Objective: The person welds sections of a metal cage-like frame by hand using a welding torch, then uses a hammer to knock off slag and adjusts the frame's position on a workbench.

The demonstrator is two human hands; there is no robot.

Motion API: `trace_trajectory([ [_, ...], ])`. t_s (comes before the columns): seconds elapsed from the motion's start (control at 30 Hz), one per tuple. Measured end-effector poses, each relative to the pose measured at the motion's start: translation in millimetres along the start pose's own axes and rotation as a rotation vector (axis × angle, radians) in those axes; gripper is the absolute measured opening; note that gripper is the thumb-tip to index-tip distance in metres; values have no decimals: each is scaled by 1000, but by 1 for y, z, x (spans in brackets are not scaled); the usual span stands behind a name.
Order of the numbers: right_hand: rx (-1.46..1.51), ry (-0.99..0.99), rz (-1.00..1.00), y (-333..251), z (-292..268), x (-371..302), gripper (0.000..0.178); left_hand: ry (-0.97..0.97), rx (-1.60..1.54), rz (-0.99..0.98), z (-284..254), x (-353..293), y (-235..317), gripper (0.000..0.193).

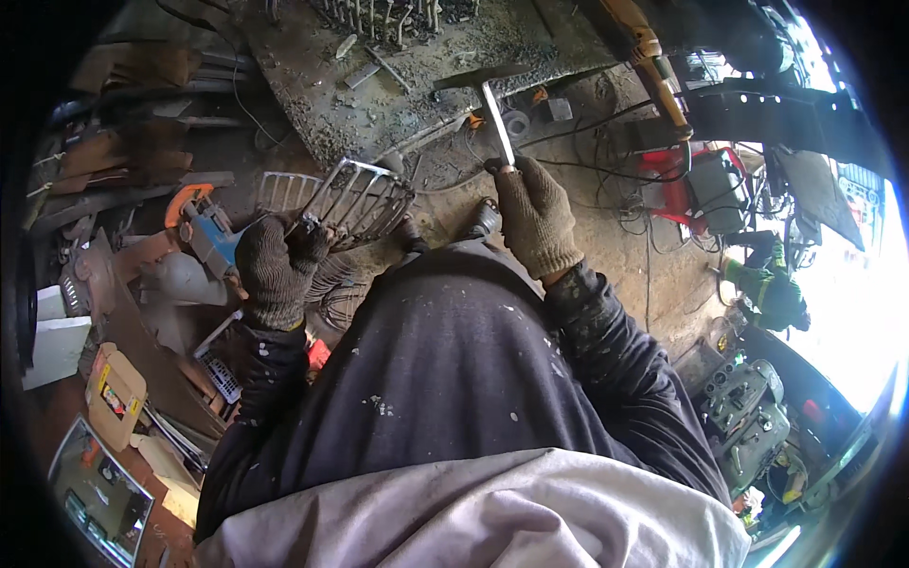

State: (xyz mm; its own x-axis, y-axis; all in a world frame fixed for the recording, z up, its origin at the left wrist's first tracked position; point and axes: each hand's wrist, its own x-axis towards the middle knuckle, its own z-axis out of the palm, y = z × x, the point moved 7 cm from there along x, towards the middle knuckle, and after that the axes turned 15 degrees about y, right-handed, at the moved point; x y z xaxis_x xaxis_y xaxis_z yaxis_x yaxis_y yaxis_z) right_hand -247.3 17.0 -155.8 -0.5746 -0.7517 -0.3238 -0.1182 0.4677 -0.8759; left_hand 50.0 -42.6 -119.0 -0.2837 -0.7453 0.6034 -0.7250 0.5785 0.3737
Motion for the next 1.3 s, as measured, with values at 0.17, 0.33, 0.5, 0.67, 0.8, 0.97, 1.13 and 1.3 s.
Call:
trace_trajectory([
  [0.17, -105, -53, -118, 8, 1, 0, 29, 11, 38, 51, -15, 13, -2, 42],
  [0.33, -104, -138, -99, -2, 4, -7, 27, -26, 51, 120, -18, 23, 5, 39],
  [0.5, -69, -220, -294, -34, 6, -24, 27, -82, 5, 12, -5, 19, -3, 36],
  [0.67, -197, -286, -607, -55, 9, -38, 25, -114, 38, 90, -2, 23, 3, 35],
  [0.8, -376, -277, -504, -54, 7, -39, 27, -138, 93, 137, -1, 18, 0, 36],
  [0.97, -316, -283, -486, -52, 4, -40, 26, -92, 123, 141, -9, 22, 1, 38],
  [1.13, -232, -217, -214, -41, -2, -35, 24, -126, 216, 112, -17, 23, -4, 42],
  [1.3, 17, -38, -86, -13, -19, -6, 28, -48, 253, 316, -45, 37, 22, 45],
])
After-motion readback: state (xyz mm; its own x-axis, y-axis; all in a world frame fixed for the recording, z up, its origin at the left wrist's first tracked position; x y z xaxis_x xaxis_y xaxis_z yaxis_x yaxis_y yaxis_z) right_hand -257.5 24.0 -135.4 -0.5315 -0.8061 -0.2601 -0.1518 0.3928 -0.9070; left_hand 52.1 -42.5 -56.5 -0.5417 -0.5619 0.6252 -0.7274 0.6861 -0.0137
